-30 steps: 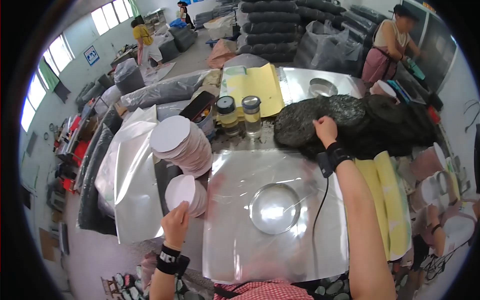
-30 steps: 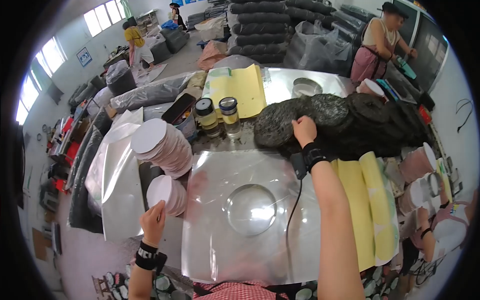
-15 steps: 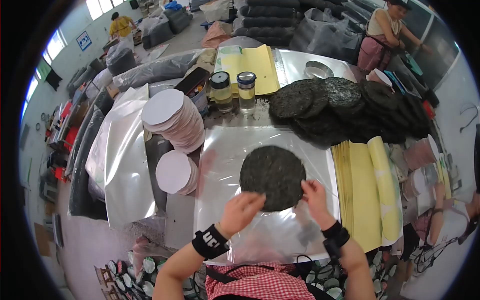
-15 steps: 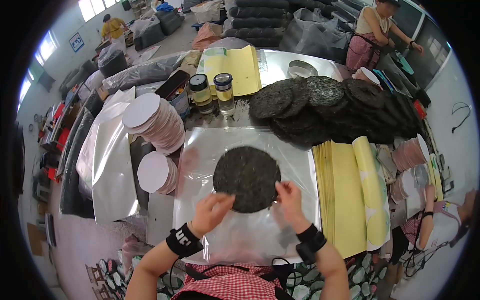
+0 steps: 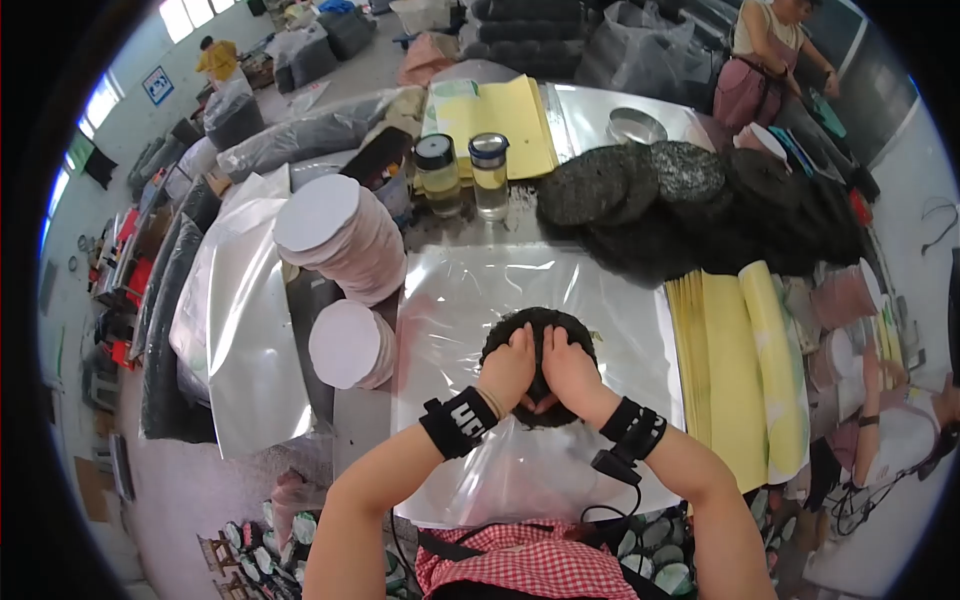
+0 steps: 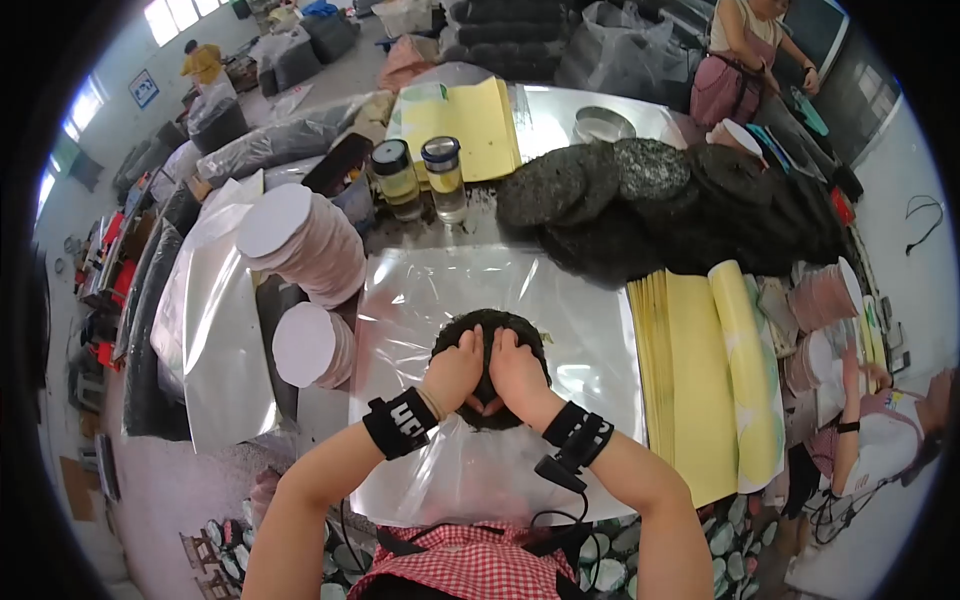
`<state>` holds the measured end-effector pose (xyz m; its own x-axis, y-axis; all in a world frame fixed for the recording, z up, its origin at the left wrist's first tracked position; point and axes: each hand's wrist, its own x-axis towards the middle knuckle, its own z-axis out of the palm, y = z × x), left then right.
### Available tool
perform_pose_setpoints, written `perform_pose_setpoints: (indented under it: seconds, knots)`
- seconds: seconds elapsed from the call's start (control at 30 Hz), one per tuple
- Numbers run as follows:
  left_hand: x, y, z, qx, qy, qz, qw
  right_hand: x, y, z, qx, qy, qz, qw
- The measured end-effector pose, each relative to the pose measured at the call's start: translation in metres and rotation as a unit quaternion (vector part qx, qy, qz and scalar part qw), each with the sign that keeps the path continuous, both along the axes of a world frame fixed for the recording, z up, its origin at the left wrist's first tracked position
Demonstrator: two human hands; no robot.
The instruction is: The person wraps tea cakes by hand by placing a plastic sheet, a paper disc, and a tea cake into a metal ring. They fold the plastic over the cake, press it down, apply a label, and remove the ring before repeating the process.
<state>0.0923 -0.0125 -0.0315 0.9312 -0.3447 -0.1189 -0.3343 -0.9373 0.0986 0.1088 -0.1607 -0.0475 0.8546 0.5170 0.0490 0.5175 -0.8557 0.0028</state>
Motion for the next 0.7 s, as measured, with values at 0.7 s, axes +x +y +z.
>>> perform_pose_setpoints:
  seconds: [0.7]
  knots:
    - [-0.187,0.063,0.074,-0.084,-0.229,-0.087,0.966,0.006,0.006,0.002,0.020,0.070,0.011,0.997]
